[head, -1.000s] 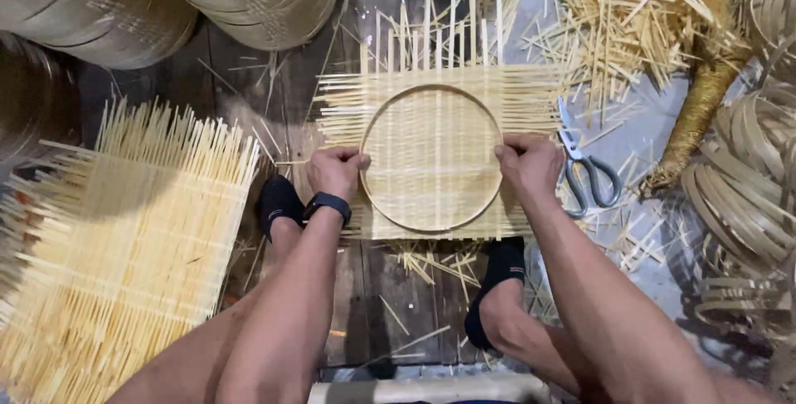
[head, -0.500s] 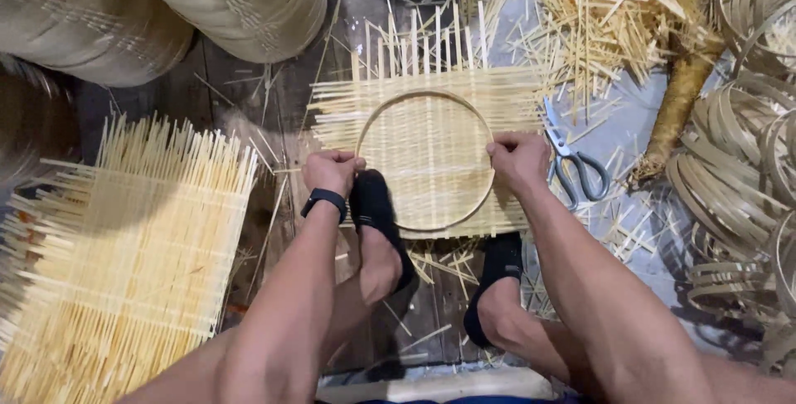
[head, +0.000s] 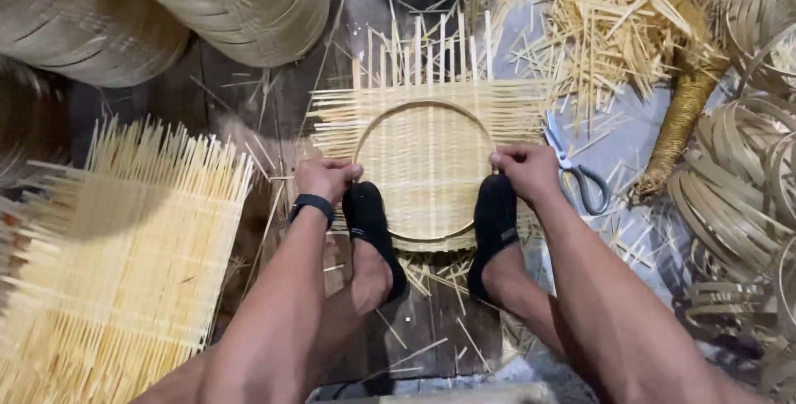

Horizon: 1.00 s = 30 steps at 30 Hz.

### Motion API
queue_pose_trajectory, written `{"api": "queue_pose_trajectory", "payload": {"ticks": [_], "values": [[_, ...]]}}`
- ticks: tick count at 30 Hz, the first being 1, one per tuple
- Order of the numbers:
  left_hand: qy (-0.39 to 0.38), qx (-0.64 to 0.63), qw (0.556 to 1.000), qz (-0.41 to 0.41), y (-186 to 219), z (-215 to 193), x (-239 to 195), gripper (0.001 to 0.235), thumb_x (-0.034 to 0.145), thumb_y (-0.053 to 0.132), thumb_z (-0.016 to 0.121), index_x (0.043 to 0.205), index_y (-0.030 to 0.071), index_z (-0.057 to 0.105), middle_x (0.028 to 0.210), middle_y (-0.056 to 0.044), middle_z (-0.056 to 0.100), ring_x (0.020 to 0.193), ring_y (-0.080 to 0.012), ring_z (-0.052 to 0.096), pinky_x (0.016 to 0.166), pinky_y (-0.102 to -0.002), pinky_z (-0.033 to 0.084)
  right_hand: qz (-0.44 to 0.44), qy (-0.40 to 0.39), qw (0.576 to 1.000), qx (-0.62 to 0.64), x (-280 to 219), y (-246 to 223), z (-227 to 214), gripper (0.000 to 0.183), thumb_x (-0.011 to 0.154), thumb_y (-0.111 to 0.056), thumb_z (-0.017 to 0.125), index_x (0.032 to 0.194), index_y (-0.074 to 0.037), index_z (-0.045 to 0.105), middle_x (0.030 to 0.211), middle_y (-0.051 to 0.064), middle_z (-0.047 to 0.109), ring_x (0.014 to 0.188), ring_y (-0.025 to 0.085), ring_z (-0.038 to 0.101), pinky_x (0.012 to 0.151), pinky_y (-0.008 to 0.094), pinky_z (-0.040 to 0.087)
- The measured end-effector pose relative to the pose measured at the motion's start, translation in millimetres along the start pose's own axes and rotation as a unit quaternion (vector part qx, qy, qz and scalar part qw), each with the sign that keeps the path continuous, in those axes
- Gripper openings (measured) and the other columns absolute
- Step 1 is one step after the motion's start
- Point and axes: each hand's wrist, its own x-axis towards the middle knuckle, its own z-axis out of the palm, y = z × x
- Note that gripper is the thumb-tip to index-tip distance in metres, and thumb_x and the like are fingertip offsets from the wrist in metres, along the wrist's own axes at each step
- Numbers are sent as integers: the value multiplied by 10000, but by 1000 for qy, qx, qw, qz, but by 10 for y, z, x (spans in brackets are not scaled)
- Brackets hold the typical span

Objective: The person sits on the floor of a bamboo workshop and trims thin bamboo strips with scissors, weaves them into a flat mat, and fits the woven mat into a round bamboo frame to form a steamer lid, then stacks the finished lid with others.

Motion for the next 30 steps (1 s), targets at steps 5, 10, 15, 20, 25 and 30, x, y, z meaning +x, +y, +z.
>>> {"api": "queue_pose_trajectory", "payload": {"ticks": [5,10,15,20,25,30], "values": [[-15,32,999,34,-37,-20,66,198,714,99,916,863,15,818,769,-108,775,644,-166,699,610,-315,581,-8,-3,1000,-6,-124,-182,35,277,794,-225,836,990,-29,813,838,111,789,711,148,716,682,308,572],[25,389,907,161,906,128,-211,348,696,218,910,1013,110,813,988,-167,755,936,-307,699,910,-428,548,-115,12,971,-211,-692,-1023,303,608,818,-322,769,1329,-21,634,1328,227,618,1244,352,565,1100,451,437],[26,258,806,532,927,764,250,361,972,413,661,1190,152,782,1323,-140,680,1236,-330,575,1071,-446,446,-446,-135,798,-382,-1155,-877,986,828,860,-478,616,1463,52,415,1550,316,335,1474,488,210,1170,671,109],[-42,203,927,314,1157,814,-16,316,959,457,625,1125,250,796,1286,-38,726,1180,-269,643,1008,-401,505,-467,-54,765,-439,-1136,-525,1212,742,900,-383,641,1520,-29,438,1606,251,333,1528,435,228,1241,651,105],[-74,189,934,292,1365,902,400,323,894,461,671,1152,300,781,1225,-21,732,1151,-238,666,985,-382,507,-391,-142,822,-389,-911,-1033,938,945,653,-414,719,1486,-31,491,1584,262,366,1493,435,258,1139,641,164],[-19,281,859,429,969,948,423,323,961,401,589,1254,270,623,1281,-30,717,1151,-237,669,983,-392,491,-431,-62,883,-173,-162,-984,540,465,870,-307,760,1252,-74,634,1351,131,659,1310,351,577,1118,480,420]]}}
